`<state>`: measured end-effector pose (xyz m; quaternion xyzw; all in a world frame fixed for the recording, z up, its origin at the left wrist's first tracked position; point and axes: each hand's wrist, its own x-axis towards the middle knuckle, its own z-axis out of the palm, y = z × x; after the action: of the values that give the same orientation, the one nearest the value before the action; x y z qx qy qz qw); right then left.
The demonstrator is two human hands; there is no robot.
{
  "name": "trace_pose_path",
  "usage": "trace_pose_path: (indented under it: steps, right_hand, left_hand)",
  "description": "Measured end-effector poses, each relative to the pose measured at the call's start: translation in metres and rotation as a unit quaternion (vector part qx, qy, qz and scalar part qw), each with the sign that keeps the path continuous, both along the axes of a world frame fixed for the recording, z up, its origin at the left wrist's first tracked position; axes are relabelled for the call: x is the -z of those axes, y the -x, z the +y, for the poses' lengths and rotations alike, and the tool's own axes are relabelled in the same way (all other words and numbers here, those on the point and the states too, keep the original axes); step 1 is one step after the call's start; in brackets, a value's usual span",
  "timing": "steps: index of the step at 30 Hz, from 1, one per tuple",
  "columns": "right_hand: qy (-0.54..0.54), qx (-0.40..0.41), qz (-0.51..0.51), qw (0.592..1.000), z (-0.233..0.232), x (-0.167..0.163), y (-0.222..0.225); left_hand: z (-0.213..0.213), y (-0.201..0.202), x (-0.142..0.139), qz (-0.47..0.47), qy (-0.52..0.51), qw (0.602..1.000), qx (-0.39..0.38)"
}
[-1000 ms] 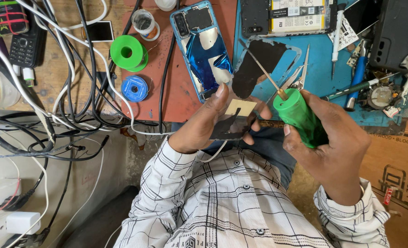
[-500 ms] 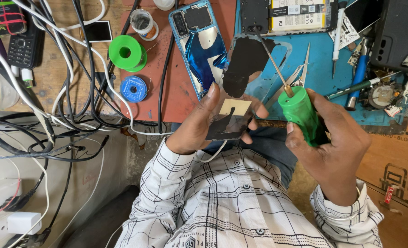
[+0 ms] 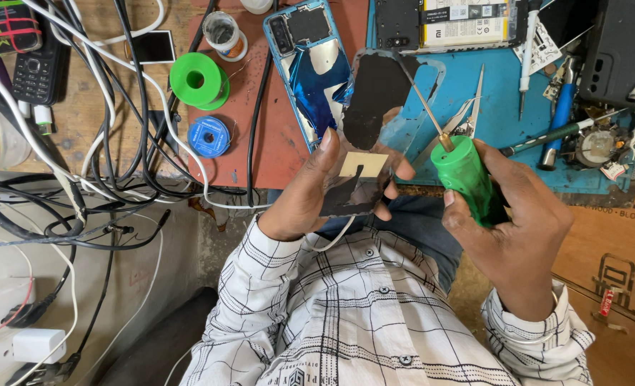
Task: The person holds a smartphone with its back glass panel partially removed and uses a green rotary grinding tool to abrade the remaining blue back glass and old adhesive from the rear of the phone. They then apply adhesive from a yellow tube onto the phone's rear frame, press a new back cover into place, and finally power the phone on and tap its screen.
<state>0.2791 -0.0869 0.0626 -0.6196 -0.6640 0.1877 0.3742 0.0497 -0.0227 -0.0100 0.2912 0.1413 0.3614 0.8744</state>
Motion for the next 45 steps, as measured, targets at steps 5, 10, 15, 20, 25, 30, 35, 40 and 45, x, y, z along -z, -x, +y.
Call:
trace_pose_path:
  steps: [5, 10, 15, 20, 25, 30, 35, 40, 45]
  right_hand:
    - [-0.004, 0.044, -0.037, 0.998, 0.006, -0.004, -0.003]
    - [0.009, 0.05, -0.038, 0.998, 0.001, -0.005, -0.004]
    - [0.003, 0.033, -0.043, 0.999, 0.0, -0.002, -0.01]
    - [-0.006, 0.013, -0.06, 0.998, -0.001, 0.004, -0.013]
    - [-0.02, -0.048, -0.055, 0.997, 0.002, 0.005, -0.022]
    - [-0.025, -0.024, -0.088, 0.995, -0.001, 0.009, -0.024]
    - [-0.006, -0.061, -0.095, 0.994, -0.001, 0.006, -0.027]
    - [-0.025, 0.039, -0.055, 0.997, 0.0, 0.007, -0.025]
    - [-0.03, 0.129, 0.073, 0.989, -0.008, 0.014, -0.053]
  left_hand:
    - [-0.002, 0.007, -0.005, 0.025, 0.014, 0.999, -0.014]
    - [-0.002, 0.01, -0.008, -0.013, 0.001, 1.0, -0.027]
    - [0.003, 0.011, -0.013, -0.077, 0.02, 0.996, -0.032]
    - [0.004, 0.016, -0.02, -0.084, 0.057, 0.994, -0.038]
    - [0.001, 0.017, -0.022, -0.086, 0.078, 0.992, -0.057]
    - [0.002, 0.02, -0.017, -0.097, 0.092, 0.989, -0.056]
    - [0.001, 0.022, -0.015, -0.079, 0.075, 0.992, -0.068]
    - [0.0, 0.024, -0.017, -0.083, 0.061, 0.992, -0.072]
    - [0.003, 0.027, -0.018, -0.058, 0.016, 0.992, -0.109]
